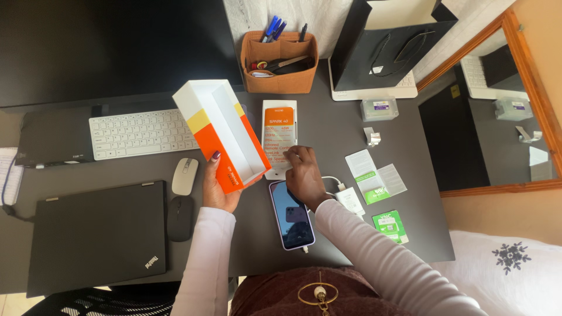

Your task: The person organizes items on a desk by placing a small card into a box, closing the box, and arranging a phone, charger, and small green packages. The person then picks up and inspects the charger and cable before placing them back on the desk.

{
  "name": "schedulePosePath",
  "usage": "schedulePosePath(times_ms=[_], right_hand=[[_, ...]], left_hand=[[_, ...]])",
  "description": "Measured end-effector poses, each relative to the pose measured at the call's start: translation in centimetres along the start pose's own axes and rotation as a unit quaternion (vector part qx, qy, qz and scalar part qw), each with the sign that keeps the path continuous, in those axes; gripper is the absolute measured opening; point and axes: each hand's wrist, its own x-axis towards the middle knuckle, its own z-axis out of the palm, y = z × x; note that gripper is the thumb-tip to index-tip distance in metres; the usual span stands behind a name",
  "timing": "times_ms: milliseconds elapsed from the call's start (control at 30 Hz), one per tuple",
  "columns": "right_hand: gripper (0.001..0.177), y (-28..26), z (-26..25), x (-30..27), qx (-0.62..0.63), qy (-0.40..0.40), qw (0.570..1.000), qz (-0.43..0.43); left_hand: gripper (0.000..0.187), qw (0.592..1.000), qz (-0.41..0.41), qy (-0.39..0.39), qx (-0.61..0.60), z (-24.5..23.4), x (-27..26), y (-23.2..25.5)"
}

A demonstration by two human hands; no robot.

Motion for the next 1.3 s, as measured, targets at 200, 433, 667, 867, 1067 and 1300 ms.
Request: schedulePosePath(times_ms=[200, 433, 667, 867, 1067, 1300], right_hand=[[0.044, -0.1, -0.8, -0.1, -0.007, 0.021, 1.000, -0.002], [0.036, 0.5, -2.0, -0.7, 0.000, 0.109, 0.993, 0.046], [0.028, 2.0, -2.4, -1.8, 0.070, 0.124, 0.976, 0.166], [0.035, 4.7, -0.6, -3.0, 0.128, 0.034, 0.966, 0.223], [0.044, 5.7, 1.5, -4.1, 0.147, -0.046, 0.961, 0.229], [0.045, 5.4, 2.2, -3.7, 0.155, -0.074, 0.948, 0.269]], left_hand=[[0.079, 0.999, 0.012, -0.031, -0.030, -1.4, 1.1, -1.2], [0.082, 0.996, -0.031, -0.040, 0.072, 0.0, 0.8, -0.5], [0.093, 0.964, 0.061, -0.059, 0.251, 1.5, 2.0, -0.8], [0.097, 0.957, 0.048, -0.030, 0.285, 1.1, 3.0, -2.7], [0.088, 0.965, 0.038, -0.061, 0.252, 0.1, 4.4, -4.4], [0.079, 0.974, 0.006, -0.055, 0.221, -0.4, 5.6, -5.1]])
